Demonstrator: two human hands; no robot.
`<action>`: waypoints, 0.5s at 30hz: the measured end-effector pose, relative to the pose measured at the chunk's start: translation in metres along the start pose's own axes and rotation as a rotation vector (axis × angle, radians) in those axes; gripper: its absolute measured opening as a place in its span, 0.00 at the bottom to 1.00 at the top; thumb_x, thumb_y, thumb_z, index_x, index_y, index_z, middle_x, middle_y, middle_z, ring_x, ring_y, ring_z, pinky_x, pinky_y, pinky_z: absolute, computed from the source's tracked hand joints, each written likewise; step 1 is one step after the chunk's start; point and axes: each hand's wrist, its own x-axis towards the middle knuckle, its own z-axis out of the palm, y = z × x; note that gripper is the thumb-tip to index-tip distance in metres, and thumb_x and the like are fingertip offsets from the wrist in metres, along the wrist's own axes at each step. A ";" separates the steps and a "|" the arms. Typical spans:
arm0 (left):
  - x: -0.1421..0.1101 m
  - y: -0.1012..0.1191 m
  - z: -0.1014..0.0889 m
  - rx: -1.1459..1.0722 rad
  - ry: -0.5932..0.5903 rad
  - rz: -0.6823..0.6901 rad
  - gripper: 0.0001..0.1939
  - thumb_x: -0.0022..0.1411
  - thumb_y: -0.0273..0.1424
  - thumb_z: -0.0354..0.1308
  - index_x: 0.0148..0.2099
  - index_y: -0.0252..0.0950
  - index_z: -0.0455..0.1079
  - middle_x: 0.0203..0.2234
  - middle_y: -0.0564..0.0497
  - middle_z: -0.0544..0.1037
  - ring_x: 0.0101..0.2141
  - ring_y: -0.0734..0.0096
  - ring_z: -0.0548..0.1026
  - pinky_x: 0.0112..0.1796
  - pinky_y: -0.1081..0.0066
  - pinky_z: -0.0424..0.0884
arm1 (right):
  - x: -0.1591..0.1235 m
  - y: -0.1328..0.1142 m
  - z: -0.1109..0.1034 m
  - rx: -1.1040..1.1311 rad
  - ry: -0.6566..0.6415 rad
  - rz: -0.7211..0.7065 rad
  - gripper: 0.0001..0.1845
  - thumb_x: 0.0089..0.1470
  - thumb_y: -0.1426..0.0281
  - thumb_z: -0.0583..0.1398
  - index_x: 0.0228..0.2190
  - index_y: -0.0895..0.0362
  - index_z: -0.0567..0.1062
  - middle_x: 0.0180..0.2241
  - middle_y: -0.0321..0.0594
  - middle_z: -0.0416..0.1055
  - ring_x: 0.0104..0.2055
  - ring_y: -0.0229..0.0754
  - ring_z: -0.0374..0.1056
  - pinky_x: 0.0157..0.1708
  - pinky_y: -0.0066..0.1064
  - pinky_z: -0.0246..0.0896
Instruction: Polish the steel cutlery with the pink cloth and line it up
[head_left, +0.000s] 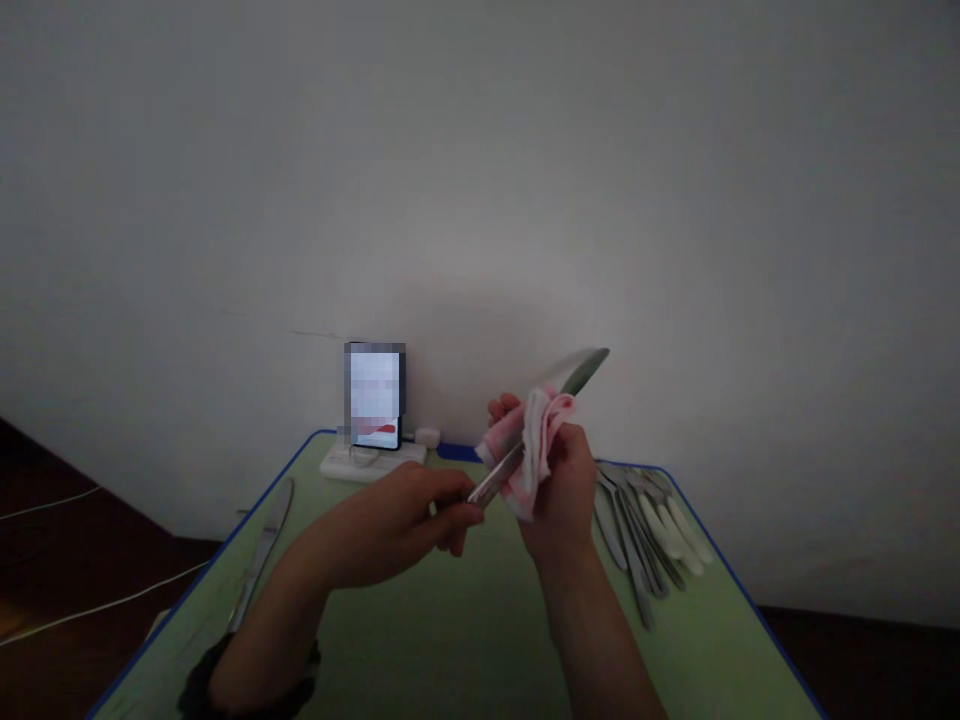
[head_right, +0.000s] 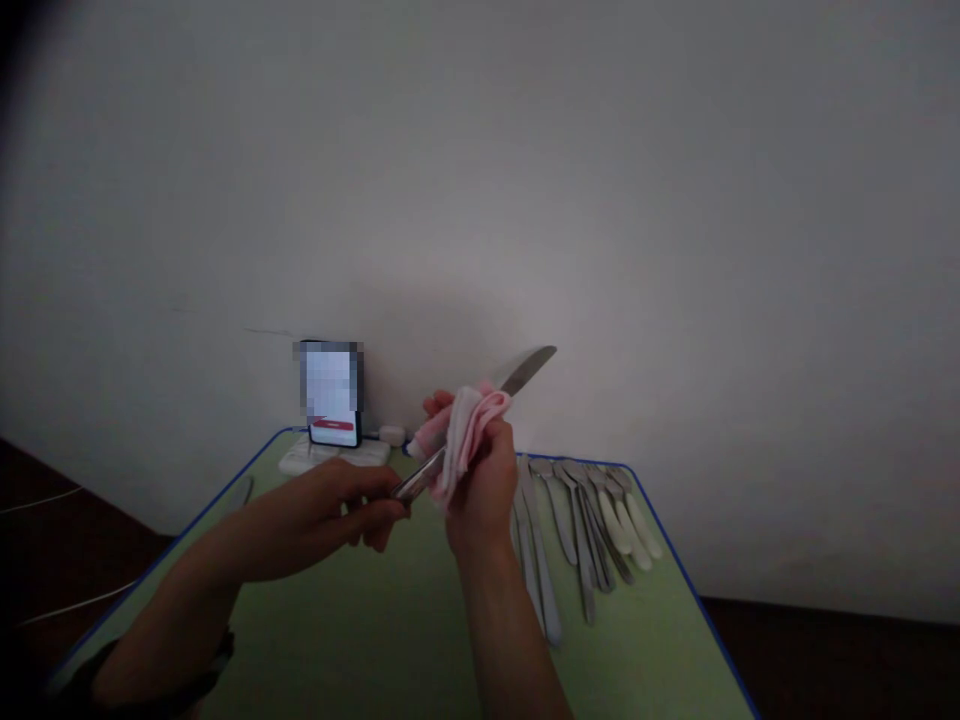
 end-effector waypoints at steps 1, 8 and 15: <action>0.001 0.000 0.001 0.000 0.007 0.006 0.13 0.67 0.34 0.49 0.32 0.34 0.68 0.24 0.54 0.76 0.25 0.76 0.72 0.28 0.77 0.62 | 0.000 -0.001 -0.001 0.025 -0.022 -0.010 0.19 0.50 0.64 0.50 0.28 0.59 0.78 0.30 0.42 0.78 0.36 0.42 0.74 0.36 0.31 0.67; 0.005 0.003 0.005 -0.070 0.038 0.044 0.14 0.67 0.34 0.49 0.34 0.34 0.71 0.23 0.55 0.77 0.25 0.77 0.73 0.28 0.79 0.64 | -0.003 0.001 0.002 0.009 0.021 -0.069 0.19 0.52 0.56 0.54 0.26 0.56 0.75 0.23 0.36 0.76 0.27 0.38 0.72 0.29 0.28 0.67; 0.004 0.004 0.006 -0.043 0.087 0.073 0.16 0.67 0.34 0.48 0.29 0.35 0.70 0.21 0.55 0.76 0.23 0.77 0.72 0.26 0.79 0.63 | -0.011 0.017 0.006 -0.190 -0.047 -0.031 0.24 0.52 0.47 0.53 0.24 0.55 0.66 0.14 0.29 0.64 0.10 0.31 0.53 0.09 0.24 0.43</action>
